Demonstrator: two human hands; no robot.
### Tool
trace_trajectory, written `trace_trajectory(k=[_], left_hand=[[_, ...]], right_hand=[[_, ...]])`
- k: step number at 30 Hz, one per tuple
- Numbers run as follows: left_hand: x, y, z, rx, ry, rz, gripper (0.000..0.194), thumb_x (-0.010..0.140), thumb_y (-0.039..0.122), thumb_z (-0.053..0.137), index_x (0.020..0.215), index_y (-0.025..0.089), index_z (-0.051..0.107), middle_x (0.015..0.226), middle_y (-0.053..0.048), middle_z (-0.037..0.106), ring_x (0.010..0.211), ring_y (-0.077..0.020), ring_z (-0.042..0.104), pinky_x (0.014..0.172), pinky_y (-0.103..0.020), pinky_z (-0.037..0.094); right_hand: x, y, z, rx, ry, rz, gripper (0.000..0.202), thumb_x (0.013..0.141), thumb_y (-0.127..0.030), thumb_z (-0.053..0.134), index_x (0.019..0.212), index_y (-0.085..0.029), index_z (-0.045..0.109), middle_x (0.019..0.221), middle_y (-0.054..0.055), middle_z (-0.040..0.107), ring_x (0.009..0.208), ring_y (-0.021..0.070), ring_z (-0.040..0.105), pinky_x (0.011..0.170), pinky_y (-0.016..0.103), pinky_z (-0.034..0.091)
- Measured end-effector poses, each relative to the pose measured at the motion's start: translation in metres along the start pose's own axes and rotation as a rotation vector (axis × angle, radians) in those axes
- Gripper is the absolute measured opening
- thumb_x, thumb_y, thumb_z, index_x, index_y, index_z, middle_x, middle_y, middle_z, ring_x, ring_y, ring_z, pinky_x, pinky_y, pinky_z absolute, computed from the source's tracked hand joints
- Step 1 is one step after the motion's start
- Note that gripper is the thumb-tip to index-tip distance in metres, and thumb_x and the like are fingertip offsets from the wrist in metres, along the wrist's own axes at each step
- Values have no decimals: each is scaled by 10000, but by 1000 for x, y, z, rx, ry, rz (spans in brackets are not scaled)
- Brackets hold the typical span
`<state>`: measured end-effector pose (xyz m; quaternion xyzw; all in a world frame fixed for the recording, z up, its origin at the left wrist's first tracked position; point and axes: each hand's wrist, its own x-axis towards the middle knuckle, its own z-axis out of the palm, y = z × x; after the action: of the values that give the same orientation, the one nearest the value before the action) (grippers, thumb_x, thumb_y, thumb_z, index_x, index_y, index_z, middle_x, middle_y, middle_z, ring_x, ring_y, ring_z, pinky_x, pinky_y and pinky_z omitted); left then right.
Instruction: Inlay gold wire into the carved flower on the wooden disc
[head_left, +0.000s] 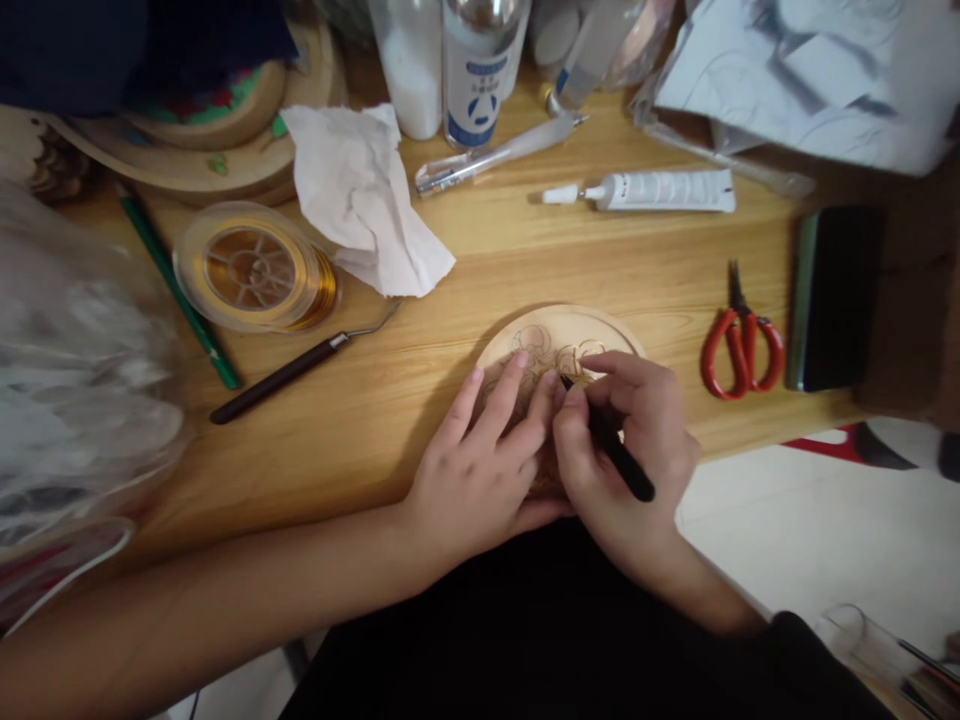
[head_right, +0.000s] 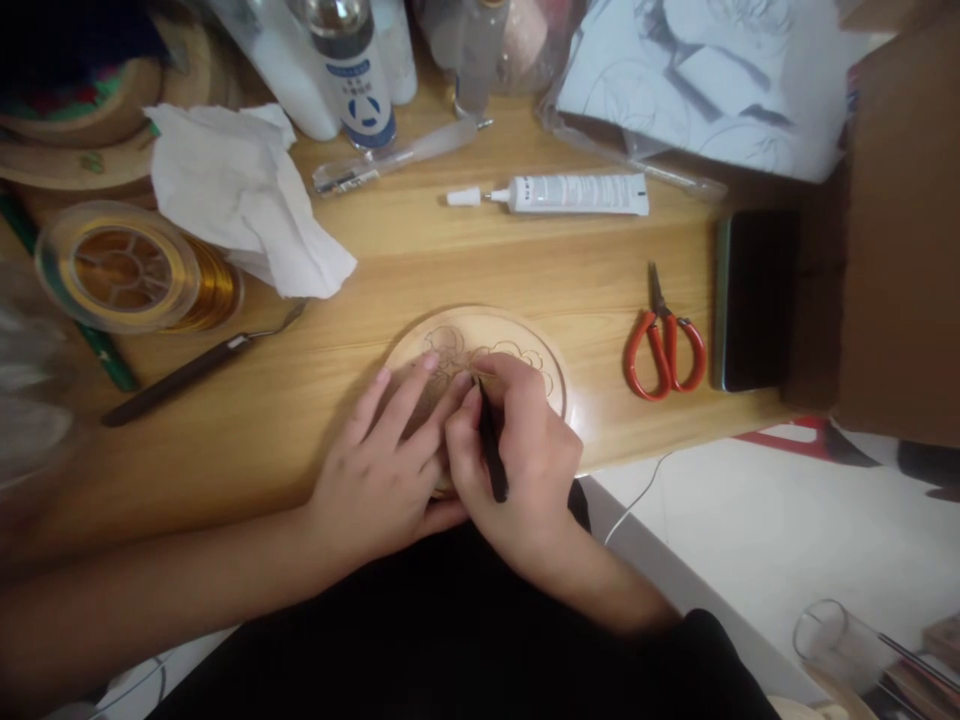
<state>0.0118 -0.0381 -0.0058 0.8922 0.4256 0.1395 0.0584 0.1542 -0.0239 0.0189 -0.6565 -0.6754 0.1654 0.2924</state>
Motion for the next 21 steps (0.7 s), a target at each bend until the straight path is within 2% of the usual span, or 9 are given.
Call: trace_trajectory(k=[4,10,17,21], left_hand=[[0,0,0,-2,-14,-4,703,967,656,364,1430,155,535,1456,-81,562,1411,-354,420,1168,-495,282],[0,0,1,-5,5,2,712,964,665,363,1429,155,537,1458,-83,560,1406,-358,424,1161,-500,290],[0,0,1,-8,15,-7,705,966,667,362,1402,153,568,1466,-63,558,1395,-348,432,1161,-493,296],[0,0,0,-3,8,-10,737,941,690,406,1406,140,559,1465,-54,560,1392,-350,426,1167,-496,294]], right_hand=[[0,0,0,35,-20,14,287,895,-223,602,1166,-281,529,830,-35,693,643,126,668,594,250,546],[4,-3,-1,7,-29,5,316,870,-207,611,1164,-280,519,726,-57,644,543,127,603,518,250,508],[7,-6,-2,-35,-55,-17,154,877,-201,608,1001,-275,555,709,-37,649,546,144,618,499,274,455],[10,-7,-5,-32,-102,-21,146,878,-198,605,1000,-269,567,679,-39,626,527,144,593,482,279,433]])
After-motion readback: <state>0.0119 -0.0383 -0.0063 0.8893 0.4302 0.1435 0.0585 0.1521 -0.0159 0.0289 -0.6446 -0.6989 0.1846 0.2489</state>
